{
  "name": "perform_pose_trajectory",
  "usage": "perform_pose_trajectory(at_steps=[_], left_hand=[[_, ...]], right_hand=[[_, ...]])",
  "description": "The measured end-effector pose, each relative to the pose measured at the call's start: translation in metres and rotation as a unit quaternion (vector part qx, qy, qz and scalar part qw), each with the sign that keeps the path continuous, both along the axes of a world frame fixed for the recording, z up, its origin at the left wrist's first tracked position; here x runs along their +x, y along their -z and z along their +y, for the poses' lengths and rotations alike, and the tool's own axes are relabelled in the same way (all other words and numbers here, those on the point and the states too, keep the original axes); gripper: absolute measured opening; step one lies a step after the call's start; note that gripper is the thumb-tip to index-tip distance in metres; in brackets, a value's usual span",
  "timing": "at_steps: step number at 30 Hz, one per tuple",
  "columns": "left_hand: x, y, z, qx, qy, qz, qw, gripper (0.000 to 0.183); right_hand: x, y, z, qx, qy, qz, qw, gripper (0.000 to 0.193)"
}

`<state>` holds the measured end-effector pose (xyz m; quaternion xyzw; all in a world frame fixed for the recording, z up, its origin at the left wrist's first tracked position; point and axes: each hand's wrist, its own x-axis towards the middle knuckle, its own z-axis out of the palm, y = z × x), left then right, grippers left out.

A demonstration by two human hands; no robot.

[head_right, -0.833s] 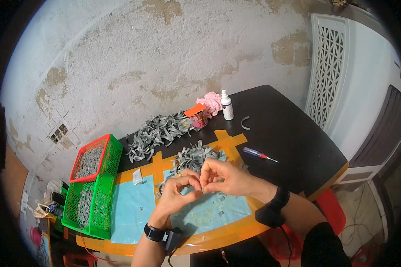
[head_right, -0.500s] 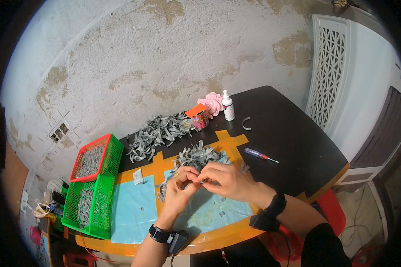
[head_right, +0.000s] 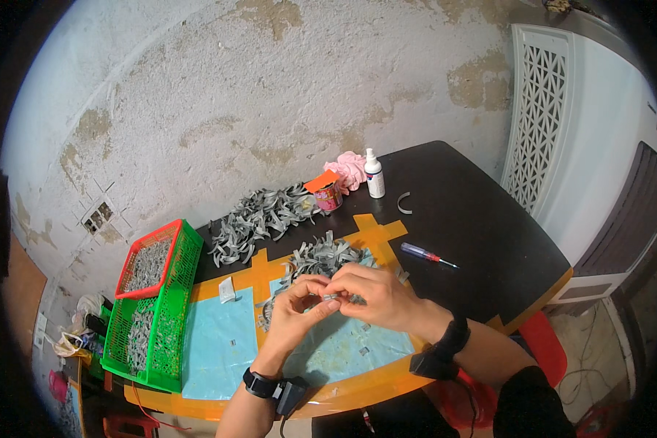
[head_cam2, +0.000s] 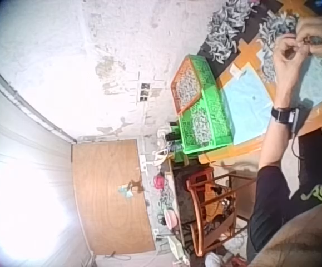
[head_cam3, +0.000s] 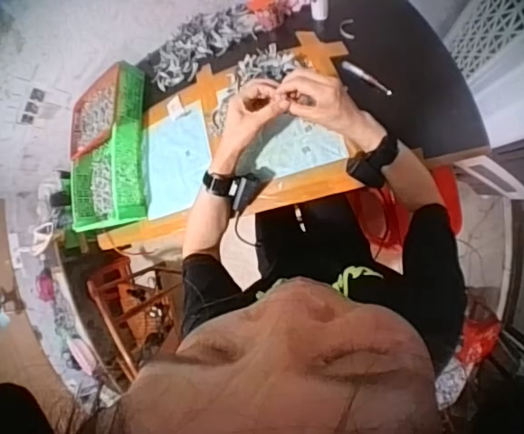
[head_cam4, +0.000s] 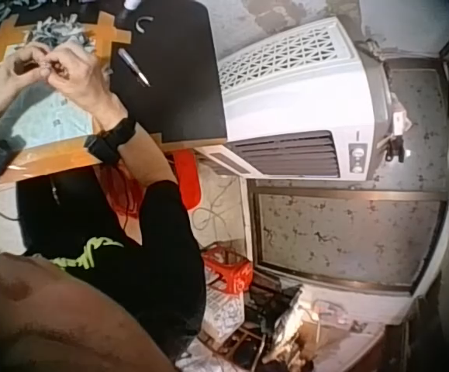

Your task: Manually assembling small grey shoe lace components or eyelets.

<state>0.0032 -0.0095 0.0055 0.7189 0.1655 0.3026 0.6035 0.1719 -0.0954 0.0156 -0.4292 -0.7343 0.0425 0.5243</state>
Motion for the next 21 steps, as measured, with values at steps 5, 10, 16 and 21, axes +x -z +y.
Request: perform_pose_trajectory(at_steps=[5,10,16,21], left_hand=[[0.002,0.005,-0.002,-0.009,-0.013,-0.062,0.998,0.011],[0.007,0.009,-0.012,-0.019,-0.027,-0.112,0.993,0.009],[0.008,0.012,-0.017,-0.021,-0.078,-0.125,0.989,0.009],[0.010,0.011,-0.017,0.058,-0.099,-0.111,0.987,0.007]], right_hand=[[0.001,0.002,0.000,0.025,0.007,-0.027,0.999,0.019],[-0.002,0.003,-0.002,0.083,0.051,-0.059,0.994,0.019],[-0.002,0.006,0.000,0.125,0.089,-0.097,0.983,0.018],[-0.001,0.005,0.000,-0.013,0.011,-0.005,1.000,0.016]])
